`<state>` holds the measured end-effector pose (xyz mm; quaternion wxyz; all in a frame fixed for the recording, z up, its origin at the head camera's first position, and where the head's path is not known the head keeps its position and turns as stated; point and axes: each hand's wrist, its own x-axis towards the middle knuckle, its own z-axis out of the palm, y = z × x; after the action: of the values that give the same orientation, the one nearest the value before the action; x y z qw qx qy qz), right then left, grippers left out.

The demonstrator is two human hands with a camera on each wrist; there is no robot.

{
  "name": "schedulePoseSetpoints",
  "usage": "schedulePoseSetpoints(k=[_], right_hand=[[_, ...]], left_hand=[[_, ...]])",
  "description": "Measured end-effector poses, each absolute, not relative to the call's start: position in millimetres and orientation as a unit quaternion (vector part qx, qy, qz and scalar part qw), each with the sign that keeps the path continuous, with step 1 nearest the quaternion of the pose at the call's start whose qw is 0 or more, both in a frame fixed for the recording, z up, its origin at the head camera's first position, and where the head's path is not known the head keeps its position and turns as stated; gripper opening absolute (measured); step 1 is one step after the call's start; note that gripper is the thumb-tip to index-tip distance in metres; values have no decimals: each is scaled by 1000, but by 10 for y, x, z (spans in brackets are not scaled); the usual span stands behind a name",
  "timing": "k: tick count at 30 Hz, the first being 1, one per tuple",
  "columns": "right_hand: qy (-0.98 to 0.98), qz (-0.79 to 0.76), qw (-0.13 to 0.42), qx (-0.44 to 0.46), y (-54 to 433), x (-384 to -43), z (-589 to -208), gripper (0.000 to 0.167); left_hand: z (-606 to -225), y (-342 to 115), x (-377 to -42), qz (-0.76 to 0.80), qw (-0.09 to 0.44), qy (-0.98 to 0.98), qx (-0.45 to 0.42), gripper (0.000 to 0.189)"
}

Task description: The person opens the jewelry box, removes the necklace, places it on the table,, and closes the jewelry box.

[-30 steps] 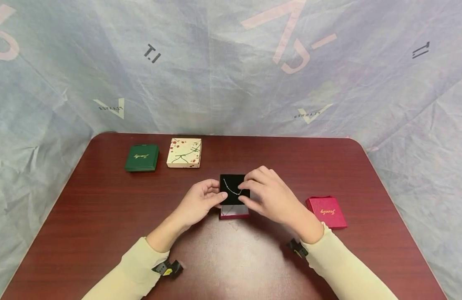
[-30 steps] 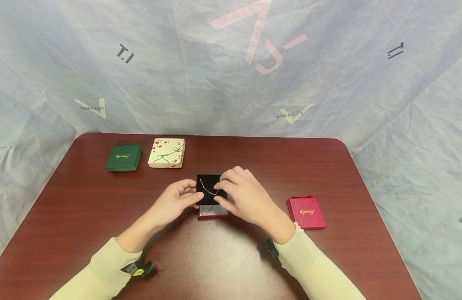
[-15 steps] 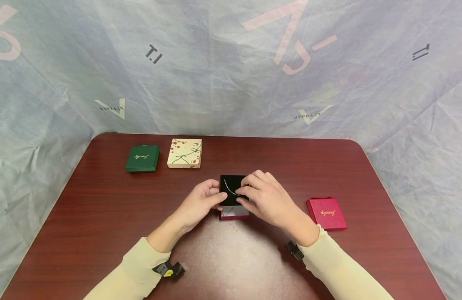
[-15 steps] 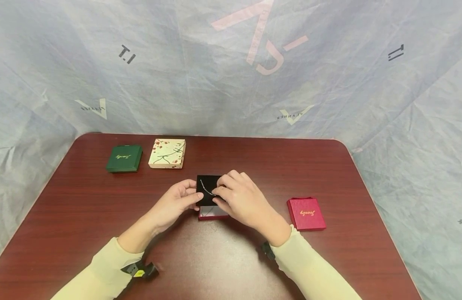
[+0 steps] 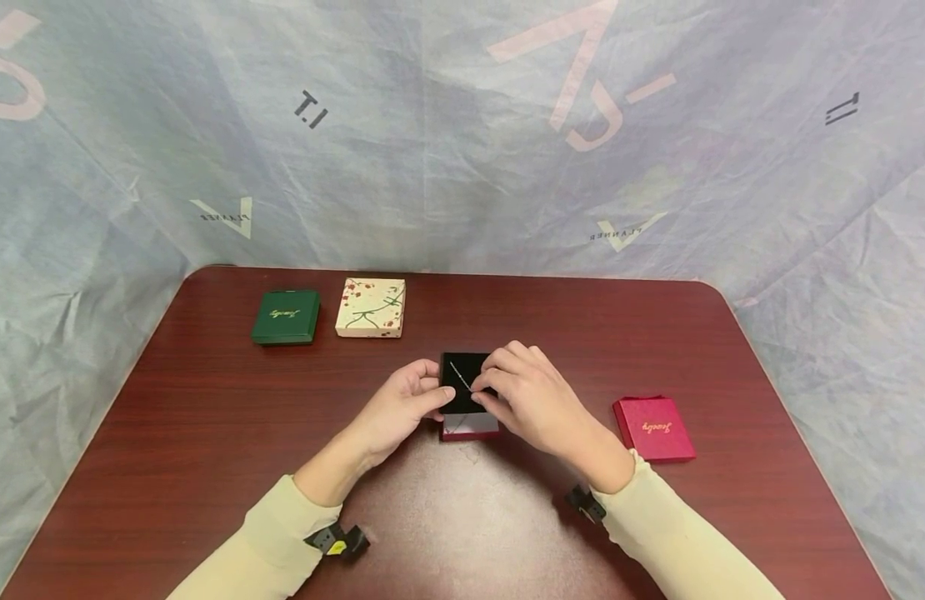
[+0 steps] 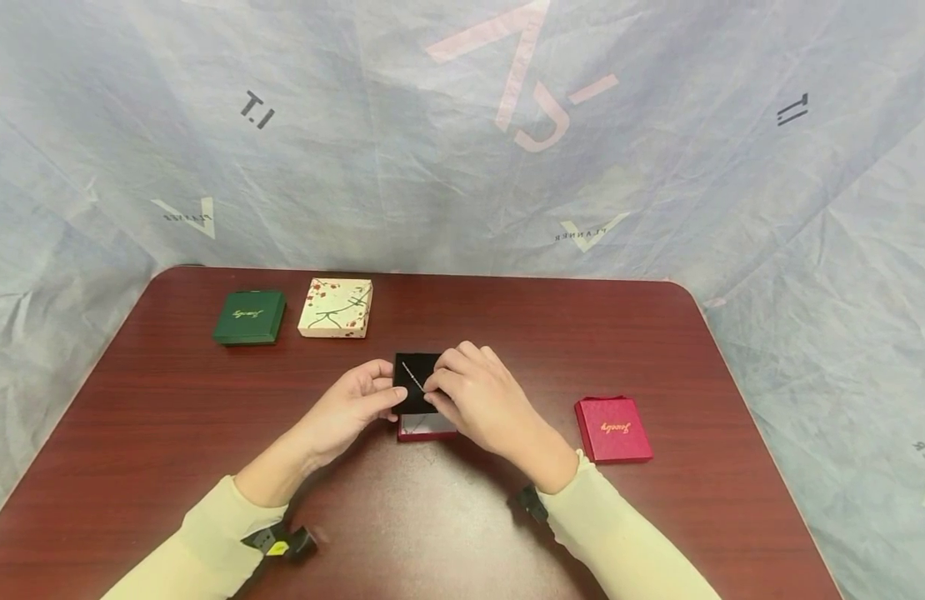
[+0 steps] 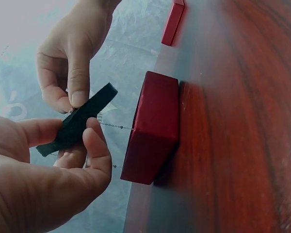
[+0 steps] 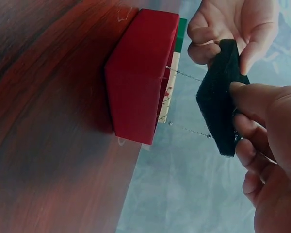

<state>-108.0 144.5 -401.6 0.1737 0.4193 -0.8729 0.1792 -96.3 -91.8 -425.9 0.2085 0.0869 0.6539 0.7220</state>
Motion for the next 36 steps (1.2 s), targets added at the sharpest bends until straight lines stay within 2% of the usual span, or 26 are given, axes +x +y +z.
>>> schedulePoseSetpoints(k=[7, 18, 36], right_hand=[[-864, 208, 186, 420, 1438, -1109, -3978, 4], [-849, 257, 189, 421, 1445, -1214, -3873, 13], [-852, 276, 189, 403, 1351, -1356, -3815, 11]], left_hand=[[-4243, -914, -963, 690, 190, 693, 89, 27], [-4239, -903, -947, 659, 189, 721, 99, 23], [-4254, -885, -926, 644, 199, 730, 116, 22]])
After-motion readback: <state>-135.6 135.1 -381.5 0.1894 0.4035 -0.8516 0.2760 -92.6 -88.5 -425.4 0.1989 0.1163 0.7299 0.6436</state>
